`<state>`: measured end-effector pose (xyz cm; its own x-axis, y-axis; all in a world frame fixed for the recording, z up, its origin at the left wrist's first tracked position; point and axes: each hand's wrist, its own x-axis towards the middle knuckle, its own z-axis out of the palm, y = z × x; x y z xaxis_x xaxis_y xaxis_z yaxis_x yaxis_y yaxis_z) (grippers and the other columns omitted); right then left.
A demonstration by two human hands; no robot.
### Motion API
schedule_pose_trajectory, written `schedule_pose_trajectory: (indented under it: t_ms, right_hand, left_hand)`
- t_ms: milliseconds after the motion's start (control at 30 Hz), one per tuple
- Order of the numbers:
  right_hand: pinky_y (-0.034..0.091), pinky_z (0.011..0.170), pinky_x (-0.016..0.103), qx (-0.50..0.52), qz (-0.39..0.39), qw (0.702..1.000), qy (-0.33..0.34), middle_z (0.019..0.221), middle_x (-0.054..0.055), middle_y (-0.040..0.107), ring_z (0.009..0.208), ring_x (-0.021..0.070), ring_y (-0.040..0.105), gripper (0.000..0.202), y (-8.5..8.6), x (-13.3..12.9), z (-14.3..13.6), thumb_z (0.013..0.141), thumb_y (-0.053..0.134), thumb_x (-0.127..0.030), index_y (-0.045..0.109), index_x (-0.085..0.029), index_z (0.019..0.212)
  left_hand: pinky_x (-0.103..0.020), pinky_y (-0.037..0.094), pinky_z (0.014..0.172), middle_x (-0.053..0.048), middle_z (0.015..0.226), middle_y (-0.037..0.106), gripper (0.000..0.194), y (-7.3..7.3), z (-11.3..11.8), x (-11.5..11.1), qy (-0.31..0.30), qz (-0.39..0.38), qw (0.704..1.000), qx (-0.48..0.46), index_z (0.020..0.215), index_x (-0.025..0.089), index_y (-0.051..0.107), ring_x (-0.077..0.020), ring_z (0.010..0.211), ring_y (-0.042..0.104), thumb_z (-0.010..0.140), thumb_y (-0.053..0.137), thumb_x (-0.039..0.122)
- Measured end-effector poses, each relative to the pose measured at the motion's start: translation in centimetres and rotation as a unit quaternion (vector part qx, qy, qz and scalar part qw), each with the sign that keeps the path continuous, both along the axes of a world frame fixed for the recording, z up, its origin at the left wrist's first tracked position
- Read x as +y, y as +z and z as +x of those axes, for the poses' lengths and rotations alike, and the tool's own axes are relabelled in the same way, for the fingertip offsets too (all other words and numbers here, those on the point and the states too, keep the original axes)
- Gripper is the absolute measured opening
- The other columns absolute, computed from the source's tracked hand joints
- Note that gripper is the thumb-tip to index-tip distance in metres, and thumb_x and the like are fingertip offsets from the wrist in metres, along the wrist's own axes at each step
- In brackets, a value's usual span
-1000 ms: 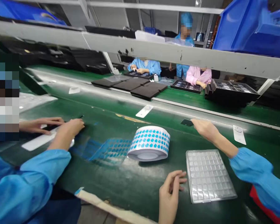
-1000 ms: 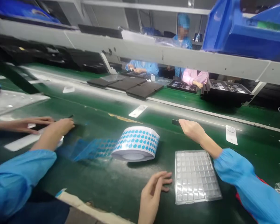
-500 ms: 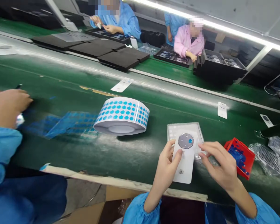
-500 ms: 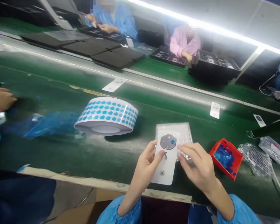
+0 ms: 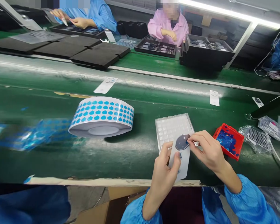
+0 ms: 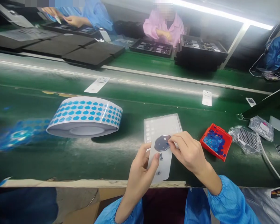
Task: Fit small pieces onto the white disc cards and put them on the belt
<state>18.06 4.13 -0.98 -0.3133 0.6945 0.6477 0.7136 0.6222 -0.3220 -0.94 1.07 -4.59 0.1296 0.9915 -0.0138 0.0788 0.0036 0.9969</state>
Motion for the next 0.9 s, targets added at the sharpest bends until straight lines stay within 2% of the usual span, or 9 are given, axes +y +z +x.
schedule_pose_trajectory:
  t_ms: [100,267,467,600,667,767,900]
  right_hand:
    - [0.059,0.069,0.029,-0.006,0.036,0.999,0.008,0.091,0.005,0.073,0.080,0.0176,0.069,0.017,-0.2,0.0,0.2,0.103,0.064,-0.005,0.064,-0.020,0.108]
    - [0.058,0.067,0.033,-0.068,0.116,0.991,0.021,0.091,0.008,0.074,0.076,0.0203,0.069,0.022,-0.6,-0.3,0.7,0.100,0.069,-0.004,0.065,-0.016,0.118]
    - [0.059,0.065,0.035,-0.081,0.127,0.988,0.038,0.091,0.009,0.075,0.074,0.0209,0.069,0.020,-0.4,-0.5,0.7,0.101,0.067,-0.004,0.066,-0.014,0.119]
    - [0.058,0.062,0.034,-0.071,0.120,0.990,0.033,0.086,0.007,0.074,0.071,0.0202,0.067,0.016,-0.2,-0.5,0.3,0.102,0.064,-0.005,0.066,-0.015,0.114]
    - [0.057,0.063,0.033,-0.049,0.095,0.994,0.027,0.086,0.006,0.073,0.072,0.0195,0.067,0.015,-0.3,-0.7,-0.1,0.103,0.063,-0.006,0.065,-0.018,0.111]
    - [0.056,0.065,0.031,0.027,0.013,0.999,0.014,0.086,0.004,0.071,0.074,0.0180,0.065,0.015,-0.4,-1.1,-1.1,0.103,0.060,-0.007,0.063,-0.022,0.105]
    - [0.052,0.056,0.026,0.175,-0.130,0.976,0.006,0.079,-0.001,0.062,0.066,0.0150,0.060,0.014,-0.2,-2.1,-2.3,0.101,0.059,-0.013,0.060,-0.025,0.094]
  left_hand:
    - [-0.022,0.045,0.057,0.003,0.078,0.070,0.025,0.3,0.1,-0.3,0.001,0.007,1.000,-0.005,0.122,0.023,0.060,-0.0146,0.061,0.061,0.109,0.054,0.044]
    - [-0.022,0.046,0.058,0.001,0.079,0.073,0.028,0.6,0.3,-0.7,0.018,0.016,1.000,-0.005,0.120,0.023,0.063,-0.0160,0.064,0.065,0.107,0.057,0.047]
    - [-0.020,0.042,0.052,0.002,0.073,0.071,0.028,0.6,0.4,-1.1,0.025,0.021,0.999,-0.008,0.121,0.023,0.062,-0.0132,0.055,0.058,0.108,0.056,0.047]
    - [-0.018,0.038,0.048,0.006,0.063,0.064,0.026,0.7,0.5,-1.1,0.031,0.031,0.999,-0.012,0.121,0.023,0.061,-0.0114,0.049,0.050,0.109,0.056,0.045]
    - [-0.018,0.038,0.047,0.006,0.061,0.063,0.026,0.7,0.6,-1.0,0.035,0.036,0.999,-0.015,0.123,0.023,0.061,-0.0113,0.048,0.050,0.109,0.056,0.044]
    - [-0.018,0.040,0.046,0.005,0.064,0.066,0.027,0.7,0.7,-1.0,0.042,0.036,0.998,0.003,0.125,0.023,0.061,-0.0120,0.047,0.054,0.108,0.056,0.043]
    - [-0.021,0.045,0.049,0.002,0.068,0.071,0.029,0.6,1.0,-1.0,0.053,0.035,0.996,0.062,0.124,0.021,0.063,-0.0144,0.048,0.061,0.106,0.055,0.042]
